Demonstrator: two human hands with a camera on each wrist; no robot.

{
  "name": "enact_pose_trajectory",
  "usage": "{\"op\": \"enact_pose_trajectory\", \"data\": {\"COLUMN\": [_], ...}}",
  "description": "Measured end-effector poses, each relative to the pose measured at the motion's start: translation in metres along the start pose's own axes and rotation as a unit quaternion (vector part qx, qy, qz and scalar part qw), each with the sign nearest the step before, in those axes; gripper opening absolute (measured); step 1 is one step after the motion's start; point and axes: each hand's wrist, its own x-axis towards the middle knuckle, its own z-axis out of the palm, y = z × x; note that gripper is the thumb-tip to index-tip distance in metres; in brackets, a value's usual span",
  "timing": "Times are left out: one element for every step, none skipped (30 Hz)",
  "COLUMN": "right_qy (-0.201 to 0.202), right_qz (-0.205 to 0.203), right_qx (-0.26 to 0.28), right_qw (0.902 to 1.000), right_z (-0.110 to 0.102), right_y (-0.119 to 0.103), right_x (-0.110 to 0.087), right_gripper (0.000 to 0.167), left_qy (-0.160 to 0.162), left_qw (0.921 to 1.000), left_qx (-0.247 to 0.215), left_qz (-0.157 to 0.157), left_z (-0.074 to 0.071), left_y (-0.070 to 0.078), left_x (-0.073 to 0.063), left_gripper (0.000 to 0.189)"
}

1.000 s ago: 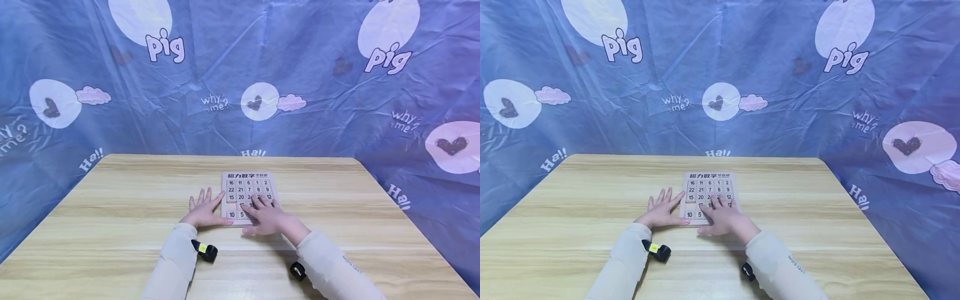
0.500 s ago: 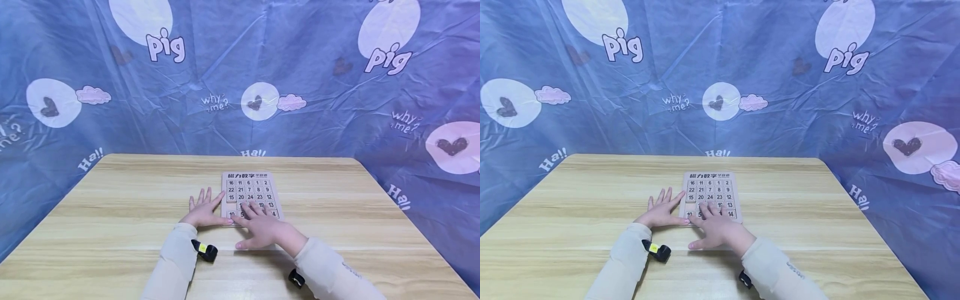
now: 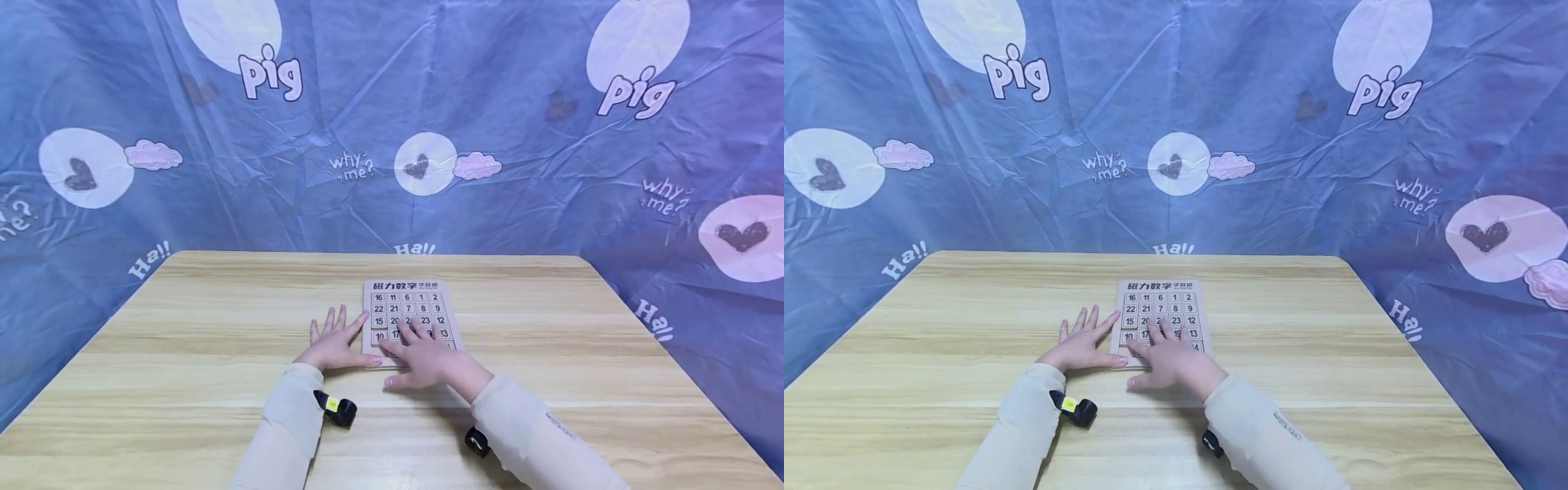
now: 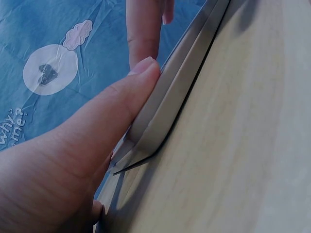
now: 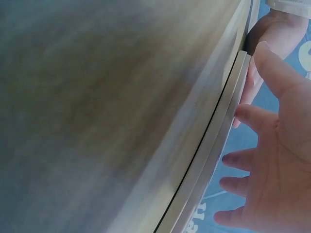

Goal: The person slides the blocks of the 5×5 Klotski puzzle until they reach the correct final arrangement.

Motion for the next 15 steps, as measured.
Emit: {"op": "enact_pose_trajectory", "data": {"right_qy": [0.000,0.000,-0.001,-0.001,-0.002,-0.002,-0.002,-0.002,-0.002,0.000,0.002,0.005,0.008,0.012,0.015], "right_qz": [0.002,0.004,0.006,0.008,0.009,0.009,0.009,0.007,0.006,0.006,0.005,0.006,0.006,0.007,0.010], "right_qx": [-0.002,-0.005,-0.007,-0.009,-0.011,-0.010,-0.007,-0.002,0.005,0.011,0.017,0.020,0.024,0.027,0.029], "right_qw": [1.0000,1.0000,1.0000,0.9999,0.9999,0.9999,0.9999,1.0000,1.0000,0.9999,0.9998,0.9998,0.9997,0.9995,0.9994], "right_z": [0.000,0.000,0.000,0.000,0.000,0.000,0.000,0.000,-0.001,-0.001,-0.002,-0.003,-0.004,-0.005,-0.005], "right_y": [0.001,0.001,0.001,0.002,0.002,0.002,0.003,0.003,0.005,0.006,0.008,0.011,0.014,0.018,0.023], "right_x": [0.001,0.002,0.003,0.004,0.005,0.005,0.004,0.003,0.001,-0.003,-0.006,-0.011,-0.015,-0.020,-0.025], "right_gripper": [0.074,0.074,0.074,0.074,0.075,0.076,0.076,0.076,0.076,0.076,0.076,0.075,0.075,0.074,0.074], "left_qy": [0.000,0.000,0.000,0.000,0.000,0.000,0.000,0.002,0.002,0.003,0.003,0.004,0.006,0.006,0.006], "left_qw": [1.0000,1.0000,1.0000,1.0000,1.0000,1.0000,1.0000,1.0000,0.9999,0.9999,0.9999,0.9999,0.9998,0.9998,0.9998], "left_qx": [-0.001,-0.002,-0.003,-0.005,-0.005,-0.005,-0.005,-0.007,-0.009,-0.010,-0.010,-0.011,-0.013,-0.015,-0.014], "left_qz": [-0.001,0.000,0.000,0.001,0.001,0.001,0.002,0.004,0.005,0.007,0.008,0.009,0.010,0.010,0.008], "left_z": [0.000,0.000,0.000,-0.001,-0.001,-0.001,-0.001,-0.001,-0.001,-0.001,-0.001,0.000,0.000,0.000,0.000], "left_y": [0.000,0.000,0.000,0.000,0.000,0.000,0.000,0.000,0.000,0.000,0.000,0.000,0.000,0.000,0.000], "left_x": [0.000,0.000,0.000,0.000,-0.001,-0.001,-0.001,-0.001,-0.001,-0.001,-0.001,-0.001,-0.001,-0.001,-0.001], "left_gripper": [0.099,0.099,0.098,0.098,0.098,0.099,0.099,0.098,0.099,0.099,0.099,0.099,0.099,0.099,0.099]}}
